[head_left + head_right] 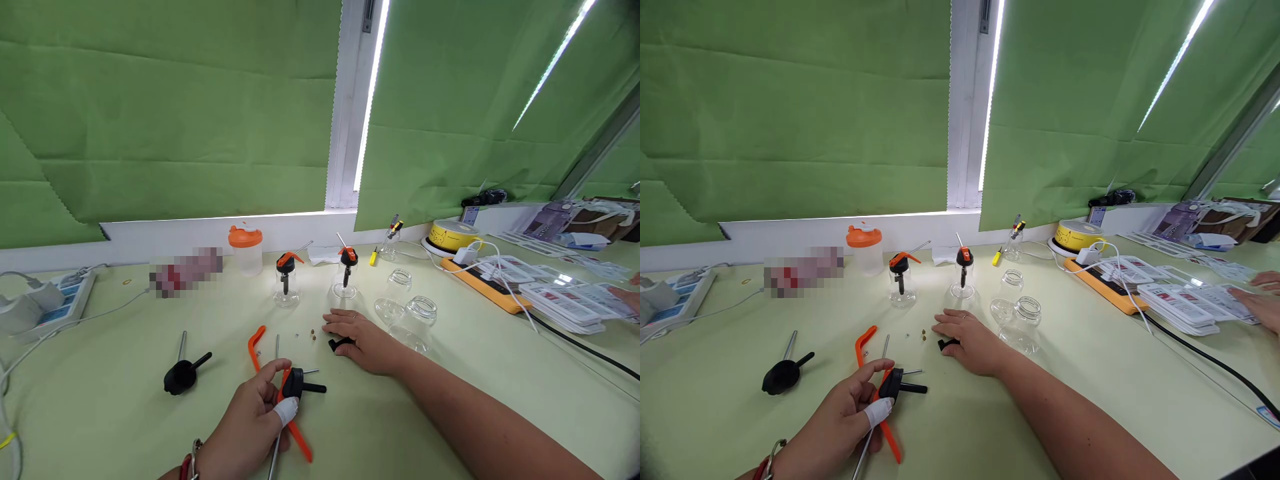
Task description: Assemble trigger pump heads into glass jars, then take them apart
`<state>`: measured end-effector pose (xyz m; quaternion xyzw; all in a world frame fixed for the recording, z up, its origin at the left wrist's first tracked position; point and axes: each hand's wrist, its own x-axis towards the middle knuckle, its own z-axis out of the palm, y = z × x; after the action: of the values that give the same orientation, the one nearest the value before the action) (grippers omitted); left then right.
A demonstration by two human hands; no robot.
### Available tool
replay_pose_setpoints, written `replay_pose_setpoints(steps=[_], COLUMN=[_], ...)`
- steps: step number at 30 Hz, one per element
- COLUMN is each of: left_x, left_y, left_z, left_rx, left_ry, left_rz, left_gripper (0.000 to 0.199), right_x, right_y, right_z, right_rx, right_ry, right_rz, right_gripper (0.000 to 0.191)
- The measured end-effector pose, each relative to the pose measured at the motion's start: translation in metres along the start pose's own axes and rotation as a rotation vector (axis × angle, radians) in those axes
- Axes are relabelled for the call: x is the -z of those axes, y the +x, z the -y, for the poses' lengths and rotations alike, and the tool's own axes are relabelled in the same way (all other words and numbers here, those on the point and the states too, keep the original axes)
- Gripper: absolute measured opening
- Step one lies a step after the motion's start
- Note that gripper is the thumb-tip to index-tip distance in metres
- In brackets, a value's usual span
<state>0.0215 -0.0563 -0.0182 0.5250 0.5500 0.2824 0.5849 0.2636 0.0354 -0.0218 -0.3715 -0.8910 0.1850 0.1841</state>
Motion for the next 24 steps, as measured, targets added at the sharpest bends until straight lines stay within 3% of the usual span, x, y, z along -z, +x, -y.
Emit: replay_pose_setpoints(steps=[6, 12, 18, 24], left_x=[-0.003, -0.003, 0.001, 0.002], left_y=[-0.003, -0.008, -0.008, -0.008], left_z=[-0.003, -0.005, 0.0, 0.002], left_rx=[0.0, -0.09, -0.159, -0.221], left_ry=[-0.008, 0.142, 0.216, 0.185], left_rz=[0.019, 0.074, 0.119, 0.172], left_gripper=[0.063, 0.045, 0.041, 0.03], right_x=[-0.003, -0.003, -0.008, -0.034], right_y=[-0.002, -0.006, 0.004, 0.055], right_z=[-0.003, -0.005, 0.027, 0.062], right_rx=[0.02, -0.002, 0.07, 0.059], right_ry=[-0.002, 0.002, -0.105, -0.094], right_rz=[0.054, 0.024, 0.006, 0.062], right_gripper=[0.037, 0.042, 0.038, 0.023])
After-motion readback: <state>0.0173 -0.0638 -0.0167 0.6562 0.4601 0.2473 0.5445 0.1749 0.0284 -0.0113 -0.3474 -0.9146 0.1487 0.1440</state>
